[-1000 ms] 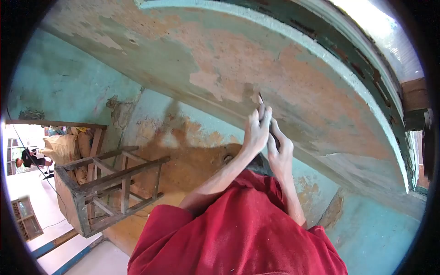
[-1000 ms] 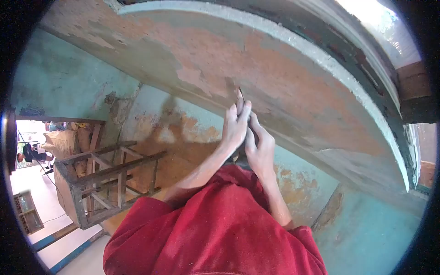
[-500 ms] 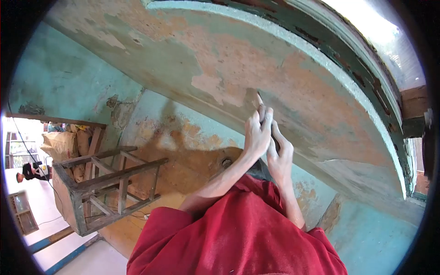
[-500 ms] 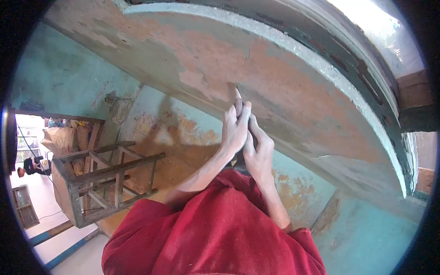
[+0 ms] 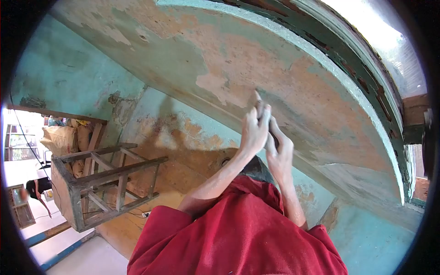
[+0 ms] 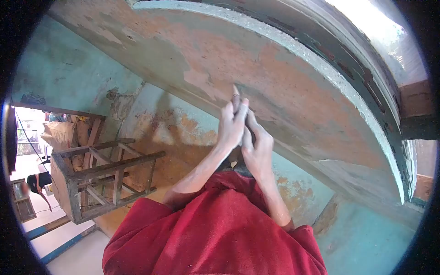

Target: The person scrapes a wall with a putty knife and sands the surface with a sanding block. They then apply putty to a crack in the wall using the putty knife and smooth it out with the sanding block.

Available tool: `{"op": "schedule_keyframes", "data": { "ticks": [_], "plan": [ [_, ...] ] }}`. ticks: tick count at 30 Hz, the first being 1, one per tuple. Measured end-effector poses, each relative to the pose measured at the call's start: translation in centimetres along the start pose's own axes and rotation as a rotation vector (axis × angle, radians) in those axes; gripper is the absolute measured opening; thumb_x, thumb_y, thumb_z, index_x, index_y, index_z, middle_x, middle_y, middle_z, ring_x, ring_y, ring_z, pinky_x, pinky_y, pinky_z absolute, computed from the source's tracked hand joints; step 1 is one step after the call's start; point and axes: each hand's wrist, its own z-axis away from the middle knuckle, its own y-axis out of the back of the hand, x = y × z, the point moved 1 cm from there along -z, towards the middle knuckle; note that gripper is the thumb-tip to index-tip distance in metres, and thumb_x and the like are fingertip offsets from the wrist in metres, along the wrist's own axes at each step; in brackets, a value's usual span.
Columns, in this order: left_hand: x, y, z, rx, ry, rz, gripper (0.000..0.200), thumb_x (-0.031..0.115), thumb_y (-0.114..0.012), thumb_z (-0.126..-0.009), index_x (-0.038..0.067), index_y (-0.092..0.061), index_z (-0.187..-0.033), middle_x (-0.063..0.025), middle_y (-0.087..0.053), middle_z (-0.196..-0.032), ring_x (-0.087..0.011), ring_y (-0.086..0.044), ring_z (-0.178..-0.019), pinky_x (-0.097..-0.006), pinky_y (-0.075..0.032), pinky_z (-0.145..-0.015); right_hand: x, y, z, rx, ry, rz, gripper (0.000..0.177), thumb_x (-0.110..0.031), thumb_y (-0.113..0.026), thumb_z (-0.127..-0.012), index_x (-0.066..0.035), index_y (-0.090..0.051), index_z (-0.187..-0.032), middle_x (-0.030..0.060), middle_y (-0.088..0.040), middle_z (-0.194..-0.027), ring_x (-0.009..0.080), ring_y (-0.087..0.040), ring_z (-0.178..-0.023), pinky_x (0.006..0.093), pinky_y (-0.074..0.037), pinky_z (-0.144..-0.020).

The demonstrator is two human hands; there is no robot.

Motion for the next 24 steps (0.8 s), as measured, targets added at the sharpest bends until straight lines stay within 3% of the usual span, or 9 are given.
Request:
{"op": "schedule_keyframes", "data": {
  "ticks": [2,3,5,14,17,19,21,23,24],
  "plan": [
    [-1.9,-2.0,0.9,-0.049,-0.135,0.04,0.049,0.036,-0.055,-0.101,-0.01,-0.057,-0.084,-0.0231,-0.058,-0.067,-0.0288,-0.062,-0.064,-0.0422,-0.046,-0.058,-0.8,1.5,0.7,0.026,0.021,-0.049,0.042,-0.002,-0.051,-0.091,0.006,-0.055,-0.132,0.0291,-0.066,-0.113,0.0303,-0.069,-0.102,0.0343,-0.049,-0.09],
    [-1.1,-2.8,0.8,0.102,-0.275,0.063,0.051,0.037,-0.056,-0.1,-0.011,-0.057,-0.084,-0.0269,-0.058,-0.068,-0.0331,-0.064,-0.067,-0.0428,-0.046,-0.059,-1.3,1.6,0.3,0.001,-0.05,-0.091,0.041,-0.001,-0.051,-0.091,0.006,-0.055,-0.131,0.0296,-0.066,-0.112,0.0311,-0.069,-0.102,0.0343,-0.049,-0.09],
    [-1.7,-1.1,-0.4,-0.02,0.014,-0.068,0.05,0.037,-0.055,-0.1,-0.011,-0.058,-0.084,-0.0281,-0.06,-0.07,-0.0357,-0.065,-0.069,-0.0424,-0.046,-0.062,0.4,0.3,-0.5,0.005,-0.015,0.074,0.041,-0.001,-0.05,-0.091,0.006,-0.055,-0.131,0.0304,-0.065,-0.112,0.0314,-0.069,-0.101,0.0341,-0.049,-0.09],
    [-3.2,-0.7,-0.5,-0.005,0.005,0.014,0.051,0.034,-0.056,-0.101,-0.012,-0.057,-0.08,-0.0236,-0.058,-0.064,-0.0305,-0.061,-0.06,-0.0431,-0.046,-0.057,0.1,0.0,-0.3,-0.033,-0.103,0.075,0.043,0.0,-0.052,-0.09,0.006,-0.055,-0.132,0.0302,-0.066,-0.112,0.0374,-0.068,-0.103,0.0358,-0.05,-0.09],
    [-4.6,-2.5,0.9,-0.037,-0.039,0.06,0.051,0.034,-0.055,-0.101,-0.011,-0.056,-0.078,-0.0223,-0.058,-0.062,-0.0301,-0.06,-0.058,-0.043,-0.045,-0.056,0.4,1.1,1.0,-0.013,-0.055,0.107,0.044,0.0,-0.05,-0.091,0.008,-0.052,-0.135,0.0285,-0.062,-0.125,0.023,-0.063,-0.115,0.0318,-0.046,-0.096],
    [-4.2,-2.8,0.3,0.042,-0.167,0.014,0.051,0.035,-0.055,-0.101,-0.01,-0.055,-0.077,-0.0218,-0.058,-0.063,-0.0276,-0.057,-0.057,-0.0426,-0.043,-0.055,0.2,1.2,0.1,-0.056,-0.152,0.029,0.045,0.0,-0.051,-0.091,0.008,-0.052,-0.135,0.0291,-0.061,-0.127,0.0246,-0.064,-0.116,0.0321,-0.046,-0.097],
    [-4.7,-1.4,-0.6,0.035,0.051,-0.016,0.05,0.035,-0.055,-0.101,-0.011,-0.055,-0.08,-0.0233,-0.059,-0.066,-0.0309,-0.061,-0.062,-0.045,-0.045,-0.058,1.1,-0.4,-0.6,-0.068,-0.096,0.13,0.045,0.001,-0.051,-0.09,0.008,-0.052,-0.135,0.0283,-0.061,-0.127,0.0269,-0.062,-0.119,0.0322,-0.045,-0.099],
    [-4.7,-1.1,0.5,-0.021,0.09,0.004,0.05,0.035,-0.055,-0.101,-0.011,-0.056,-0.083,-0.0255,-0.061,-0.07,-0.0334,-0.065,-0.069,-0.0444,-0.047,-0.063,2.0,-0.6,0.8,-0.047,-0.066,0.112,0.046,0.001,-0.05,-0.09,0.007,-0.052,-0.135,0.0278,-0.063,-0.125,0.0287,-0.063,-0.118,0.0325,-0.045,-0.098],
    [-5.3,-2.0,1.2,-0.011,0.061,-0.011,0.048,0.036,-0.055,-0.101,-0.009,-0.057,-0.084,-0.017,-0.059,-0.07,-0.0242,-0.06,-0.069,-0.0399,-0.047,-0.062,1.8,0.0,1.3,-0.003,-0.02,0.11,0.045,0.001,-0.052,-0.089,0.006,-0.054,-0.133,0.029,-0.064,-0.113,0.0355,-0.065,-0.107,0.0351,-0.048,-0.091]
  ]
}}
